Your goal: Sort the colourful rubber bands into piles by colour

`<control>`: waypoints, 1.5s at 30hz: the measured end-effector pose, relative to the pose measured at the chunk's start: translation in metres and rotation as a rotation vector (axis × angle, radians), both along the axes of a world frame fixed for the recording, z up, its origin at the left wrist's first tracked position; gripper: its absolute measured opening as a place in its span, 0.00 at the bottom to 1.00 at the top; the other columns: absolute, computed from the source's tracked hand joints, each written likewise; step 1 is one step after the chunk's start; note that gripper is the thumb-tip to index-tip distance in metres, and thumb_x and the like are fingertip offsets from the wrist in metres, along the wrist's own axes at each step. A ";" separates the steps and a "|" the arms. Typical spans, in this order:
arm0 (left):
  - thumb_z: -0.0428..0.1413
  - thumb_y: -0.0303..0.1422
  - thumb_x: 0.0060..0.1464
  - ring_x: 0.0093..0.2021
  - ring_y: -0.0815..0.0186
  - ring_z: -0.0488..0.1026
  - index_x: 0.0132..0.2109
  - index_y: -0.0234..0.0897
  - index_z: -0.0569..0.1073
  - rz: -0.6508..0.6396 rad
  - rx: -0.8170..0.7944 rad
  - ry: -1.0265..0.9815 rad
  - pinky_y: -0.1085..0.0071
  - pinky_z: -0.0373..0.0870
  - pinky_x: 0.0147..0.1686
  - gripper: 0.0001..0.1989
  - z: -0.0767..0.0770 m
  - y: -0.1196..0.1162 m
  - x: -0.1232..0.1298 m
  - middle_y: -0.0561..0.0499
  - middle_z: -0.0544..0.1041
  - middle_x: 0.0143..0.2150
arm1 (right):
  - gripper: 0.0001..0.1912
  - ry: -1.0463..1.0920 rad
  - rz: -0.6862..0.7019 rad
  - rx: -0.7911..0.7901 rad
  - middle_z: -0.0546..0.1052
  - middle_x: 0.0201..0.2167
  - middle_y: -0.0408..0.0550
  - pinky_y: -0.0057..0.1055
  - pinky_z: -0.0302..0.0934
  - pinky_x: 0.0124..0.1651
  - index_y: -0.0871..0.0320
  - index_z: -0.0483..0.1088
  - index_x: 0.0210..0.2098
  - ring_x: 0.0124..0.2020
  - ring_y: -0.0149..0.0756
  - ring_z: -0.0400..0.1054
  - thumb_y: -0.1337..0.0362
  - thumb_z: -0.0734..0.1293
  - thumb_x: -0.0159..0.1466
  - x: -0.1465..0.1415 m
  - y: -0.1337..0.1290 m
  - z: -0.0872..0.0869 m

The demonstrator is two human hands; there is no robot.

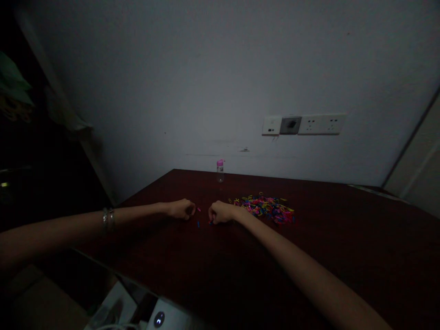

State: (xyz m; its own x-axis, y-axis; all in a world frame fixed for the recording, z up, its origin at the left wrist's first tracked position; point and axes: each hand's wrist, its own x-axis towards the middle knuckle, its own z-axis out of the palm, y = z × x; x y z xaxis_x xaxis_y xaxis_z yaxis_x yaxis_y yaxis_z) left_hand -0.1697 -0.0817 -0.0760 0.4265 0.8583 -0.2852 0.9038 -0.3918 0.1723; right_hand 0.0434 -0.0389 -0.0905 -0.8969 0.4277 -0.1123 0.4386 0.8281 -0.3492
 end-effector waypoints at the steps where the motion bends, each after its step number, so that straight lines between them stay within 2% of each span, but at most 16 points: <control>1: 0.54 0.25 0.38 0.26 0.69 0.66 0.33 0.34 0.72 0.008 -0.003 0.006 0.77 0.59 0.24 0.11 -0.001 0.001 0.001 0.52 0.72 0.28 | 0.12 0.005 -0.003 -0.003 0.72 0.24 0.43 0.20 0.54 0.24 0.62 0.73 0.32 0.24 0.26 0.63 0.73 0.64 0.47 0.000 0.000 -0.001; 5: 0.55 0.25 0.36 0.25 0.70 0.66 0.29 0.34 0.72 0.039 -0.021 0.027 0.77 0.59 0.24 0.07 -0.002 0.004 0.008 0.53 0.72 0.25 | 0.11 0.045 -0.028 -0.016 0.72 0.23 0.43 0.20 0.53 0.23 0.63 0.73 0.31 0.22 0.26 0.63 0.73 0.64 0.46 0.002 -0.002 -0.005; 9: 0.55 0.24 0.36 0.26 0.71 0.65 0.27 0.33 0.72 0.037 -0.014 -0.010 0.78 0.59 0.24 0.06 0.005 0.013 0.023 0.54 0.71 0.25 | 0.12 0.095 -0.064 -0.043 0.73 0.23 0.43 0.20 0.54 0.23 0.62 0.73 0.31 0.22 0.27 0.63 0.72 0.63 0.46 0.015 0.002 -0.003; 11: 0.55 0.23 0.36 0.25 0.72 0.65 0.29 0.32 0.72 0.030 0.023 -0.093 0.79 0.59 0.24 0.07 0.012 0.022 0.037 0.54 0.71 0.25 | 0.13 0.134 -0.113 -0.038 0.73 0.22 0.43 0.21 0.54 0.24 0.63 0.73 0.31 0.22 0.27 0.63 0.72 0.62 0.46 0.029 0.007 0.005; 14: 0.54 0.24 0.39 0.26 0.72 0.66 0.34 0.31 0.72 0.017 0.123 -0.295 0.79 0.61 0.25 0.10 0.022 0.041 0.066 0.53 0.71 0.26 | 0.12 0.224 -0.222 0.013 0.73 0.22 0.44 0.22 0.55 0.25 0.63 0.73 0.30 0.23 0.28 0.63 0.72 0.61 0.46 0.064 0.021 0.028; 18: 0.52 0.28 0.45 0.33 0.70 0.69 0.43 0.28 0.70 -0.058 0.224 -0.534 0.77 0.65 0.31 0.15 0.029 0.059 0.106 0.48 0.73 0.35 | 0.14 0.283 -0.438 0.001 0.74 0.26 0.47 0.24 0.57 0.27 0.63 0.71 0.34 0.25 0.30 0.65 0.67 0.63 0.48 0.119 0.044 0.059; 20: 0.51 0.30 0.47 0.38 0.68 0.70 0.46 0.28 0.68 -0.099 0.235 -0.545 0.76 0.66 0.35 0.18 0.030 0.063 0.116 0.45 0.73 0.41 | 0.16 0.247 -0.525 0.042 0.75 0.29 0.49 0.26 0.59 0.30 0.63 0.71 0.35 0.28 0.33 0.67 0.68 0.65 0.46 0.141 0.052 0.065; 22: 0.51 0.30 0.48 0.40 0.67 0.69 0.47 0.28 0.68 -0.117 0.238 -0.466 0.75 0.65 0.39 0.18 0.030 0.065 0.116 0.44 0.73 0.43 | 0.18 0.198 -0.575 0.116 0.75 0.33 0.51 0.28 0.60 0.34 0.63 0.71 0.36 0.32 0.36 0.67 0.69 0.66 0.44 0.150 0.053 0.065; 25: 0.52 0.26 0.44 0.39 0.67 0.70 0.45 0.29 0.71 -0.146 0.203 -0.193 0.75 0.65 0.38 0.17 0.030 0.068 0.098 0.46 0.74 0.41 | 0.19 0.148 -0.535 0.196 0.74 0.35 0.52 0.29 0.60 0.36 0.64 0.71 0.38 0.35 0.38 0.67 0.70 0.66 0.45 0.135 0.039 0.056; 28: 0.54 0.25 0.39 0.33 0.67 0.70 0.41 0.31 0.73 -0.164 0.063 0.102 0.75 0.65 0.32 0.17 0.028 0.070 0.073 0.47 0.75 0.38 | 0.16 0.139 -0.342 0.195 0.74 0.34 0.50 0.28 0.59 0.35 0.62 0.72 0.37 0.34 0.36 0.67 0.70 0.64 0.48 0.093 0.009 0.041; 31: 0.56 0.26 0.37 0.30 0.68 0.69 0.40 0.33 0.74 -0.149 -0.070 0.249 0.76 0.64 0.28 0.17 0.025 0.069 0.055 0.48 0.76 0.35 | 0.13 0.143 -0.128 0.197 0.74 0.35 0.49 0.28 0.58 0.36 0.60 0.71 0.38 0.34 0.35 0.67 0.67 0.63 0.52 0.045 -0.023 0.024; 34: 0.59 0.28 0.36 0.28 0.68 0.68 0.39 0.33 0.73 -0.148 -0.111 0.295 0.76 0.64 0.26 0.17 0.020 0.066 0.043 0.49 0.76 0.34 | 0.13 0.166 -0.025 0.243 0.72 0.39 0.52 0.28 0.58 0.37 0.60 0.71 0.39 0.37 0.36 0.67 0.65 0.63 0.55 0.007 -0.044 0.008; 37: 0.58 0.27 0.36 0.28 0.69 0.68 0.41 0.34 0.73 -0.167 -0.119 0.290 0.77 0.63 0.26 0.19 0.017 0.063 0.037 0.50 0.76 0.35 | 0.13 0.167 -0.011 0.289 0.71 0.40 0.54 0.29 0.58 0.38 0.62 0.70 0.39 0.38 0.37 0.67 0.63 0.61 0.58 -0.016 -0.053 -0.004; 40: 0.57 0.25 0.37 0.28 0.69 0.67 0.39 0.33 0.74 -0.180 -0.138 0.279 0.76 0.63 0.26 0.17 0.014 0.061 0.033 0.49 0.76 0.34 | 0.13 0.174 -0.043 0.349 0.70 0.41 0.57 0.31 0.58 0.39 0.63 0.69 0.39 0.41 0.41 0.65 0.62 0.59 0.60 -0.028 -0.055 -0.013; 45: 0.55 0.24 0.37 0.26 0.68 0.67 0.33 0.31 0.76 -0.169 -0.174 0.257 0.73 0.64 0.29 0.12 0.008 0.066 0.033 0.49 0.76 0.28 | 0.12 0.188 -0.036 0.346 0.70 0.40 0.56 0.30 0.58 0.40 0.63 0.67 0.40 0.41 0.38 0.65 0.72 0.57 0.59 -0.031 -0.055 -0.021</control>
State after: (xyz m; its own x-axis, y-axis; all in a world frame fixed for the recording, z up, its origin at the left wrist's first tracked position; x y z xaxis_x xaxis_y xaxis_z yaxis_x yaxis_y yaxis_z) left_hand -0.1366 -0.0161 -0.0677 0.4539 0.7105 -0.5378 0.8510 -0.5246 0.0252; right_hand 0.0126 -0.0942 -0.1112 -0.8717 0.4432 0.2088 0.4247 0.8961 -0.1292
